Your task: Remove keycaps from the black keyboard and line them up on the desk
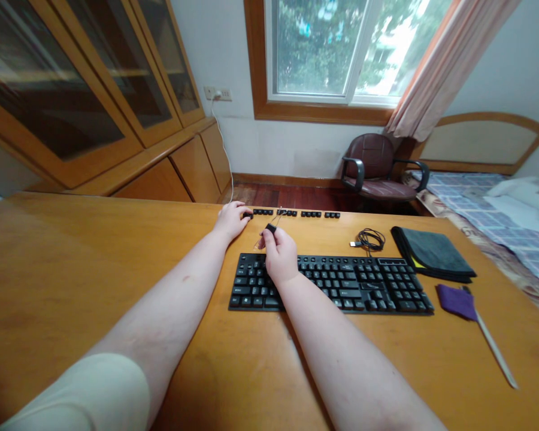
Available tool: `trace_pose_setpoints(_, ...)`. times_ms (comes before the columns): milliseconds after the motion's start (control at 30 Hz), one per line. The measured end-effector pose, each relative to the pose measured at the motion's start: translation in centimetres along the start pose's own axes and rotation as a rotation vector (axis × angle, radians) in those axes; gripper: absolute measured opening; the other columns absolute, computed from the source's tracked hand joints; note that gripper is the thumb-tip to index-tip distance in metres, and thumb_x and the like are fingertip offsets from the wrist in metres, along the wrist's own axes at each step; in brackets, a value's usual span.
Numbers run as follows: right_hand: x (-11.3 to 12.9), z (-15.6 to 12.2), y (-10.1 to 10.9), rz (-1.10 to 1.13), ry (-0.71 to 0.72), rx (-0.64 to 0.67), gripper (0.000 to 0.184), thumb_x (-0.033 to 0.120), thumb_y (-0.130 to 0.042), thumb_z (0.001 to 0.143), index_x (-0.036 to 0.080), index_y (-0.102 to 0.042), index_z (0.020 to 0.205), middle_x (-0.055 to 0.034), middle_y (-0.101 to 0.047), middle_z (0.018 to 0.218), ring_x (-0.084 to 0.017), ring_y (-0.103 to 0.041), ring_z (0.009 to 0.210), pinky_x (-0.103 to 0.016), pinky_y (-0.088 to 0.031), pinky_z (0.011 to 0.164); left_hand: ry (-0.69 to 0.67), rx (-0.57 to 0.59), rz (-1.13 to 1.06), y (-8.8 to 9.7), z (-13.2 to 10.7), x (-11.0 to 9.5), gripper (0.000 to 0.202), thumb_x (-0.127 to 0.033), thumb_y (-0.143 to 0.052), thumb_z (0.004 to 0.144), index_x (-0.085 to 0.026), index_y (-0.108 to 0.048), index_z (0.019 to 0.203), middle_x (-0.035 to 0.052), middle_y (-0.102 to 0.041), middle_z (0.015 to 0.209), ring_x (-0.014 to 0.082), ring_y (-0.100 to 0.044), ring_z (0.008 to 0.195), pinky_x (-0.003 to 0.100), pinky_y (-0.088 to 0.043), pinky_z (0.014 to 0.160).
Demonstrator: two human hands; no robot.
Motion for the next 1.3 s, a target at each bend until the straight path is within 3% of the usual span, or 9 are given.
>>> trace_pose_setpoints(1300, -0.13, -0.07, -0.03, 0.004, 0.000, 0.004, 0.031, 0.042, -0.041, 0.089, 0.018, -0.058, 0.082, -0.0012, -0.061, 0.064, -0.013, -0.058, 0.061, -0.024, -0.043, 0.055, 0.006, 0.020, -0.002, -0.17, 0.09, 0.13, 0.021, -0.028, -0.057, 0.077, -0.030, -0.067, 0.096, 0.0015, -0.056, 0.118, 0.0247, -0.045, 0.111, 0.040, -0.037, 0.095)
Point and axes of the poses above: each hand's wrist, its own z-axis towards the middle knuckle, its own y-axis out of the back of the hand, x = y × z, the point moved 10 cm from there along z, towards the middle knuckle
